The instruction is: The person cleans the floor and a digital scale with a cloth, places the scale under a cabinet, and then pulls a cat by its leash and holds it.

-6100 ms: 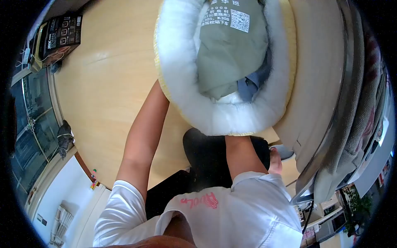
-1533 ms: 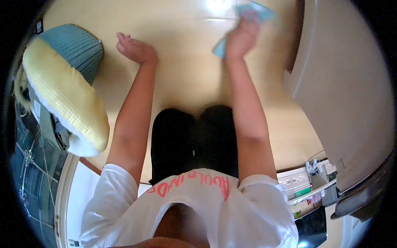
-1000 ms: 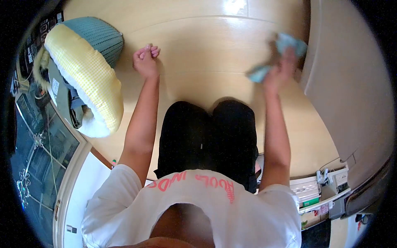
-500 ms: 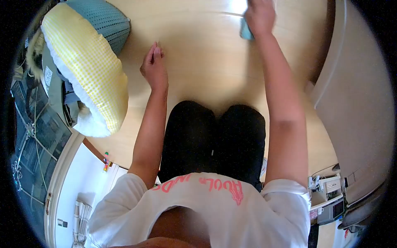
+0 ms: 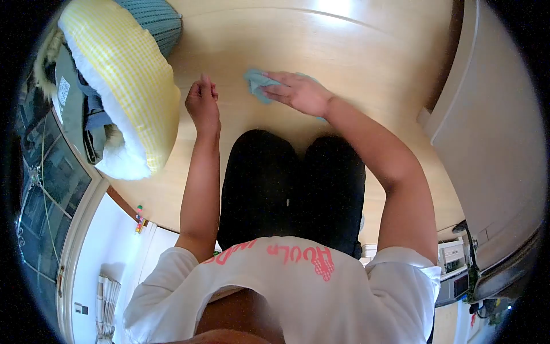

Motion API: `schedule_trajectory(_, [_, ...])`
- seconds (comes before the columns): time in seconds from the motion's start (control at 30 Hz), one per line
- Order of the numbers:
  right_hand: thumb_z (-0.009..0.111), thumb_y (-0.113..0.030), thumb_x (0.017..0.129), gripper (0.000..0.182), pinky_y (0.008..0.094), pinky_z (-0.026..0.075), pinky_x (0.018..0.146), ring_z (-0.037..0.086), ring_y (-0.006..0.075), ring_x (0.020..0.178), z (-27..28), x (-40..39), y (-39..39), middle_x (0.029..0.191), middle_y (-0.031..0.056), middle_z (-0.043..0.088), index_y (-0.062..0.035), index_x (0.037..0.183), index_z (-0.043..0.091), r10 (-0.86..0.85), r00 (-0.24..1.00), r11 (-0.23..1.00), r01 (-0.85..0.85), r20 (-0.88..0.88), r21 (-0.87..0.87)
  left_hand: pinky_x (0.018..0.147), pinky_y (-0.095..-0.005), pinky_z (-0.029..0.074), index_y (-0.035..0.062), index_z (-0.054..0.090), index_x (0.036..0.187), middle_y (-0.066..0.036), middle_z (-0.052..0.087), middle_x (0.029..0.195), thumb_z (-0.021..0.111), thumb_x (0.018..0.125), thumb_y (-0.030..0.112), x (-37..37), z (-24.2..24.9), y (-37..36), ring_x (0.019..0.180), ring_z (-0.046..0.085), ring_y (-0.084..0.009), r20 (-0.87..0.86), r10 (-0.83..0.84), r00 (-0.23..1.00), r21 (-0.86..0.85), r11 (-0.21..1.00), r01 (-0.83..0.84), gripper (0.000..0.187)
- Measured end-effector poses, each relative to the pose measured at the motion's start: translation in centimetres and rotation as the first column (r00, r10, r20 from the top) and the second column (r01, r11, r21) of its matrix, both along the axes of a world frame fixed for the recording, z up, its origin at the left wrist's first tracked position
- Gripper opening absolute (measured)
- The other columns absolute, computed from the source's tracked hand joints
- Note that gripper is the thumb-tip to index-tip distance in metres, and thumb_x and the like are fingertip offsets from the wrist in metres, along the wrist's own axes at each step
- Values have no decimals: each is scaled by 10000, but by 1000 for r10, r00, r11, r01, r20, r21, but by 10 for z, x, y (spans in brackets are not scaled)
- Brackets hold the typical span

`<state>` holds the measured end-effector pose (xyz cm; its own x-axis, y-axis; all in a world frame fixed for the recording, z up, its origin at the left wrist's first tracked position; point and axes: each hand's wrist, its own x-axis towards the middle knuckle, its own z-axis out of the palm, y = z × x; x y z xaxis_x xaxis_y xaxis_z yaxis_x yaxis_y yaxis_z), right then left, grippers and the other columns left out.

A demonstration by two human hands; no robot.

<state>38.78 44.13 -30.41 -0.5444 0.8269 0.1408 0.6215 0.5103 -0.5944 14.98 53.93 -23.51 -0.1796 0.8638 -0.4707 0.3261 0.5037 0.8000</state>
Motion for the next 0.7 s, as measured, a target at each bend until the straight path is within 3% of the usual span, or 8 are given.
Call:
schedule_trajectory(0.07, [570,0,821,571,321,525,932,428,282,1377,13,3,1,1421,-13,521,-147,1373,563,-66,998,993,67,18,-94,556,-226,352,77,554,739,16,544,705,638,972,273,1,3,-4,606,432,-58,-18,-33,999,-4,999,33,316])
schedule_trajectory(0.17, [449,174,735,737,340,438,1067,514,307,1298,41,49,-2,1401,90,554,-126,1403,533,-625,754,749,506,-203,-427,552,-228,334,83,539,722,21,522,684,668,953,280,4,4,-4,611,417,-58,11,-1,1000,-24,1000,1,330])
schedule_trajectory(0.2, [403,199,723,755,353,384,1112,508,319,1302,41,78,-6,1394,113,559,-112,1398,537,-636,754,771,618,-163,-153,554,-229,334,83,541,719,21,520,678,681,944,282,-1,0,-4,614,421,-59,2,5,1000,-34,999,-5,331])
schedule_trajectory(0.27, [393,200,701,785,368,351,1138,482,325,1322,28,141,-37,1401,144,546,-136,1394,546,-747,659,661,750,-86,4,568,-233,339,92,523,711,22,505,667,701,929,302,-7,-3,-7,616,415,-63,6,10,1000,-54,998,-10,351])
schedule_trajectory(0.4, [448,126,821,676,389,374,1113,472,335,1324,15,193,-91,1503,121,435,-153,1434,500,-933,310,308,950,183,-43,574,-240,361,61,602,764,-4,563,700,719,920,260,-16,-6,-11,618,448,-81,103,70,992,-85,995,-62,279])
schedule_trajectory(0.5, [496,45,872,577,396,384,1102,474,328,1323,-12,179,-66,1461,121,487,-148,1414,522,-976,150,181,961,156,211,582,-260,381,48,619,806,-12,572,714,679,950,227,-24,-7,-10,620,464,-96,238,154,959,-172,978,-115,237])
schedule_trajectory(0.6, [495,-86,924,506,395,410,1075,493,323,1300,-35,174,5,1502,113,440,-213,1413,527,-939,336,345,905,78,248,583,-271,385,42,619,851,-16,565,721,607,994,201,-21,13,-10,615,465,-111,372,156,915,-237,969,-68,214])
schedule_trajectory(0.7, [498,-7,922,334,428,476,964,599,387,1089,-25,112,104,1181,224,628,-39,1237,606,-855,507,487,857,-107,168,574,-267,334,73,556,836,-4,482,678,499,1046,217,-31,12,-12,595,402,-113,492,33,870,-188,980,69,261])
